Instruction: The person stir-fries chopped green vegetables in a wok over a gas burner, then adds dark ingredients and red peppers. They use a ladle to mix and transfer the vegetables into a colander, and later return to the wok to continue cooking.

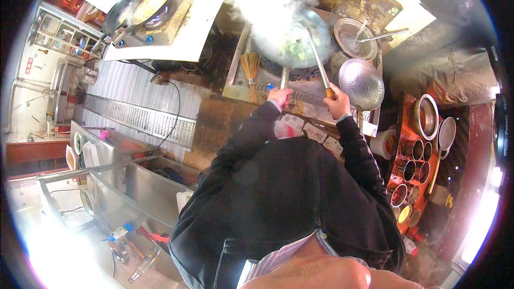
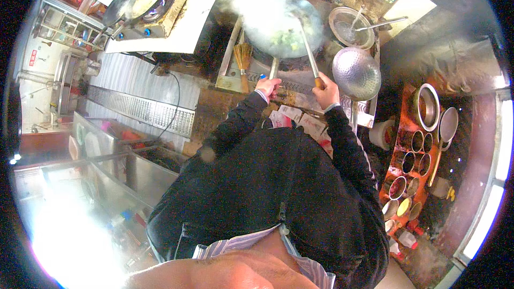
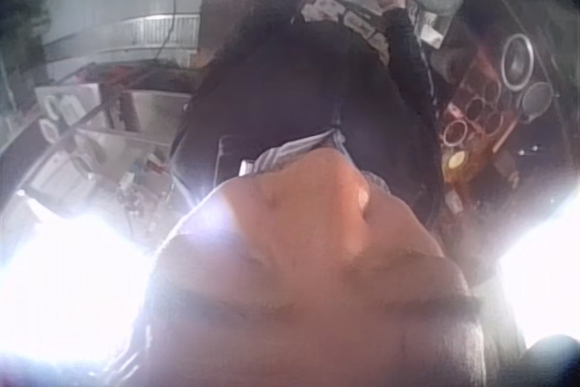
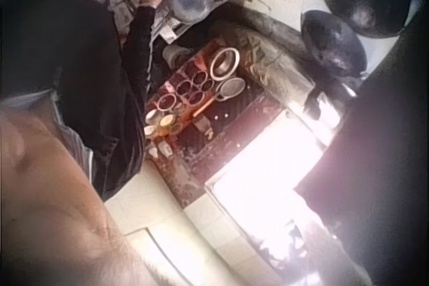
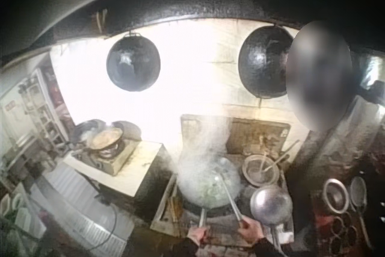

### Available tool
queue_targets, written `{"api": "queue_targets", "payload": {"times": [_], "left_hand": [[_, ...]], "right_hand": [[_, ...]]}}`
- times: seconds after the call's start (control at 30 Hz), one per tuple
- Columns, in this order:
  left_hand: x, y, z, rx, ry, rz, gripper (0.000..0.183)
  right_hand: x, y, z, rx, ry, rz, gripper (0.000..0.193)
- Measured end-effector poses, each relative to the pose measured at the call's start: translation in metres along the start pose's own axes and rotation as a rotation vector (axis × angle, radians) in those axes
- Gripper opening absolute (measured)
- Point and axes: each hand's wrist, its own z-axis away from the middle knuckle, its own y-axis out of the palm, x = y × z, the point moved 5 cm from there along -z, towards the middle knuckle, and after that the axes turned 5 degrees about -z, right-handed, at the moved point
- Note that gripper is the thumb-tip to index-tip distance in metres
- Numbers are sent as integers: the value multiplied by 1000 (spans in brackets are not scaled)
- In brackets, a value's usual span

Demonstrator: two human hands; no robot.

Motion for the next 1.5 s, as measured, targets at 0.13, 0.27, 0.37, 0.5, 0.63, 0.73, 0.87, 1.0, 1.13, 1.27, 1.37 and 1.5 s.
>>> {"api": "queue_targets", "payload": {"times": [0.13,0.27,0.37,0.5,0.63,0.73,0.87,1.0,1.13,1.27,1.37,1.5], "left_hand": [[-4,3,3,63,0,98,21],[-1,3,6,58,-61,-60,18],[-4,6,6,116,-18,129,18],[-1,-2,8,16,-94,0,17],[-2,1,7,93,-89,100,17],[1,0,3,83,-59,100,13],[5,-1,1,52,-101,62,11],[3,4,1,135,-54,151,11],[7,0,2,5,-104,34,11],[4,7,1,123,-68,140,14],[4,2,3,20,-93,61,18],[-2,5,8,110,-65,124,17]], "right_hand": [[7,-1,10,-166,-8,98,62],[3,5,16,47,281,-521,66],[3,-1,22,37,258,-442,68],[2,-2,30,37,213,-249,69],[4,-14,37,99,188,-247,67],[2,-26,43,163,83,-100,65],[-5,-19,28,143,-37,74,63],[-3,-11,14,-30,-114,275,59],[3,-12,6,31,85,-63,61],[9,-16,7,37,193,-135,64],[9,-11,12,48,159,-66,64],[8,-7,16,100,98,-80,65]]}}
